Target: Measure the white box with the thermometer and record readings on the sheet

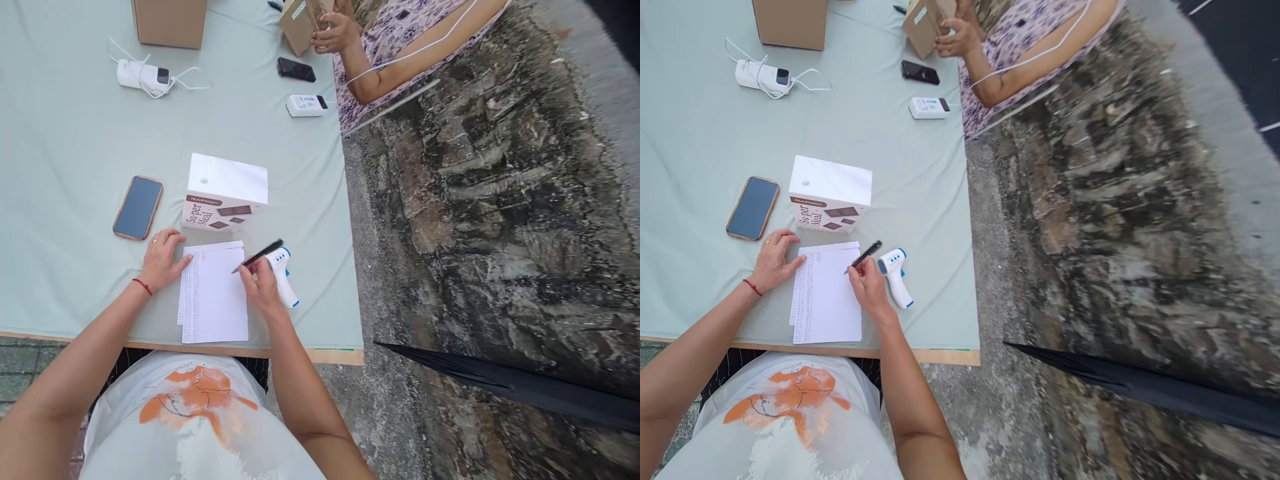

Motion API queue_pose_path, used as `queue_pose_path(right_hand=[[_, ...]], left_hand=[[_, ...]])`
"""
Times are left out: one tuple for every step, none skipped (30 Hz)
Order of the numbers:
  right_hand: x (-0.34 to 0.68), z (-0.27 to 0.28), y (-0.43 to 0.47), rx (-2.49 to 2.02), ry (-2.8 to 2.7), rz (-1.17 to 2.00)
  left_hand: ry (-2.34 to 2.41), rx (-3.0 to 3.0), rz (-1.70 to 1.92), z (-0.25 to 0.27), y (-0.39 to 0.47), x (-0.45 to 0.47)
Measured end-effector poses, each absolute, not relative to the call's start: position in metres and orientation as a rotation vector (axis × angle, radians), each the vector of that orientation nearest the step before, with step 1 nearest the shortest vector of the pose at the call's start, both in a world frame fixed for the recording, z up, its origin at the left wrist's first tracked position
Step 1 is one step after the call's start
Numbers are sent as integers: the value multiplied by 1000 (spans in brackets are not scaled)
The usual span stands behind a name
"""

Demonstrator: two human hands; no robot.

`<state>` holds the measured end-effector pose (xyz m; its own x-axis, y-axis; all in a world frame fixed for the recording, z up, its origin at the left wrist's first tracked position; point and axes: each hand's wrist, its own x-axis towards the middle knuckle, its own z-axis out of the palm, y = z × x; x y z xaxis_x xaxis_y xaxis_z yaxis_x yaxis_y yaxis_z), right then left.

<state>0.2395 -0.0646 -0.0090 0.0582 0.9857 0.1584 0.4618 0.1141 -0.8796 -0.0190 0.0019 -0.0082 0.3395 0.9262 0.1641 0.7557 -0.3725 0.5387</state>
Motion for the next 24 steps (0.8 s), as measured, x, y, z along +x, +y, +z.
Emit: queue_pose_path(right_hand=[[232,-10,-65,-1450,-1364,819],[224,-11,-66,-1415,-1223,869],[215,-12,-66,-1381,-1124,920],[206,-13,-65,-1353,-1066,973],[198,-14,-64,-1336,-1037,1024],[190,-15,-63,-1335,-1028,1061],[184,-17,-62,-1353,-1025,1076],[179,-18,-60,-1387,-1023,1067],[175,-20,-59,-1432,-1017,1036],[172,-22,-59,-1480,-1009,993],[170,-24,-58,-1519,-1002,950],[168,-26,-58,-1545,-1001,919],[166,-28,-58,-1558,-1009,904],[165,-30,-59,-1562,-1026,900],[164,-31,-59,-1563,-1047,898],[164,-32,-60,-1563,-1069,898],[164,-32,-60,-1566,-1088,898],[164,-32,-60,-1573,-1106,894],[165,-32,-60,-1580,-1122,890],[165,-32,-60,-1587,-1137,886],[165,-31,-61,-1593,-1151,883],[166,-31,-61,-1600,-1161,882],[166,-30,-61,-1606,-1168,880],[166,-29,-61,-1612,-1173,881]], left_hand=[[1501,2253,629,-8,1,-17],[1514,2268,614,-7,1,-14],[1522,2287,593,-6,0,-12],[1528,2307,568,-5,0,-10],[1531,2327,541,-4,-1,-9],[1534,2341,515,-3,-1,-7],[1537,2350,494,-2,-2,-7],[1539,2353,477,-1,-3,-6],[1539,2352,465,-1,-4,-5],[1538,2350,457,0,-5,-5],[1536,2347,454,0,-5,-5],[1536,2345,454,1,-6,-4],[1537,2343,454,1,-6,-4],[1538,2341,455,1,-7,-4],[1537,2341,455,1,-7,-3],[1537,2339,453,1,-7,-3],[1537,2335,452,2,-7,-3],[1538,2331,451,2,-7,-3],[1538,2325,451,2,-7,-2],[1538,2320,451,2,-8,-2],[1537,2317,452,2,-8,-2],[1536,2315,452,2,-8,-2],[1535,2314,452,2,-8,-2],[1533,2314,452,2,-8,-2]])
